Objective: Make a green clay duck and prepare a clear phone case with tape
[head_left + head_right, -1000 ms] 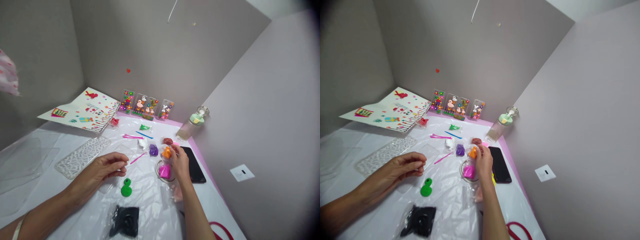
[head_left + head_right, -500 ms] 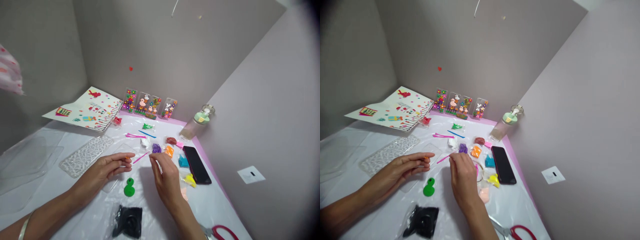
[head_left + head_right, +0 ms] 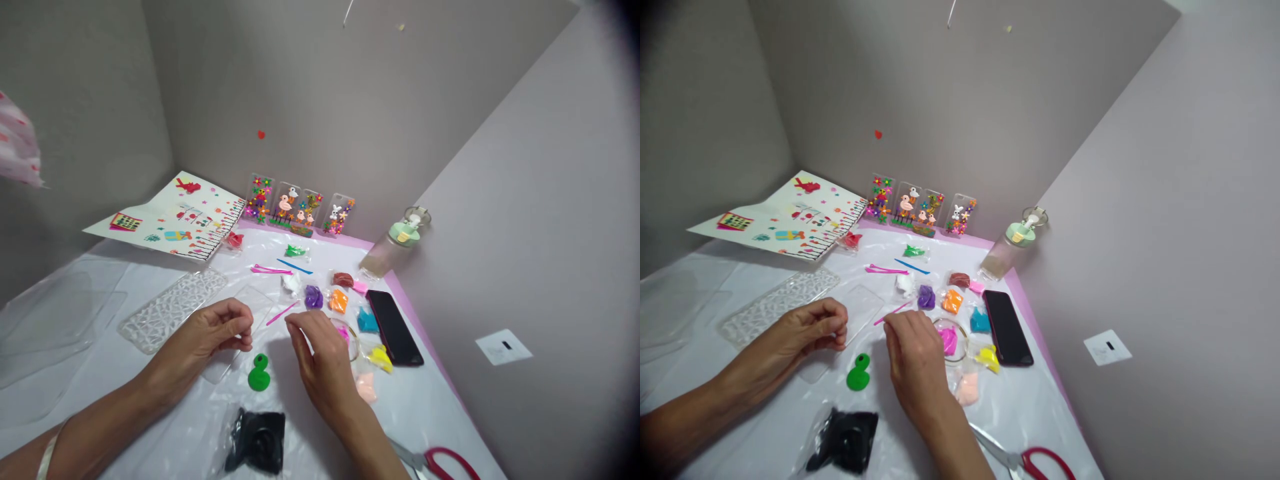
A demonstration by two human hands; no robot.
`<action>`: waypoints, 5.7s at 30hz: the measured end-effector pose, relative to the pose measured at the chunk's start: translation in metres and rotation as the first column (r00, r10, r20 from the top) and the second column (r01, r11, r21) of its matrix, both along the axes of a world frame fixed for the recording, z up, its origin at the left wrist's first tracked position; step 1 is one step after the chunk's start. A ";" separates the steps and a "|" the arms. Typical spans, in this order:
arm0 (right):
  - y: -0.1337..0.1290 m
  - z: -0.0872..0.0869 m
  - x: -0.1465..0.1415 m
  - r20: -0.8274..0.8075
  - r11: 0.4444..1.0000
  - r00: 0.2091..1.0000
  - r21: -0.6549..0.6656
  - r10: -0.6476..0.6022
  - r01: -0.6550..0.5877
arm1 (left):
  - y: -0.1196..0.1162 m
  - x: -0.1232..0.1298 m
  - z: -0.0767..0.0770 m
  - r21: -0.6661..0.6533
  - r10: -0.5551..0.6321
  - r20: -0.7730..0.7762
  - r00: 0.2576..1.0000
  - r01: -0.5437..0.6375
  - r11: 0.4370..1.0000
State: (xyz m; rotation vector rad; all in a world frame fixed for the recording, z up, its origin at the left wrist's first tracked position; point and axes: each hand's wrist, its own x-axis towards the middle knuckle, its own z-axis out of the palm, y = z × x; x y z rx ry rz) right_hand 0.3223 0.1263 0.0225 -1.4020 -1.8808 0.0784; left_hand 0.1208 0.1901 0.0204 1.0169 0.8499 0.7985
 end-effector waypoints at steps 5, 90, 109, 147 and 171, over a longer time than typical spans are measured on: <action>-0.001 0.000 -0.001 -0.001 1.000 1.000 0.005 0.011 -0.011 | -0.001 0.000 -0.002 0.043 -0.027 -0.056 0.998 0.029 0.999; -0.003 0.006 -0.001 -0.005 0.967 1.000 -0.255 0.006 -0.007 | 0.003 -0.005 -0.003 -0.045 0.029 0.073 0.997 -0.026 0.999; -0.010 0.015 -0.018 0.132 0.766 0.980 -0.642 0.147 -0.029 | 0.003 -0.007 -0.007 0.011 0.046 0.040 0.998 -0.047 0.999; 0.004 0.007 -0.012 -0.897 0.685 0.282 -0.442 -0.340 -0.580 | -0.007 -0.003 0.007 0.285 0.026 -0.232 0.972 0.043 0.957; 0.000 0.012 -0.018 -0.878 0.767 0.409 -0.437 -0.249 -0.470 | -0.008 -0.001 0.005 0.407 0.065 -0.321 0.945 0.075 0.910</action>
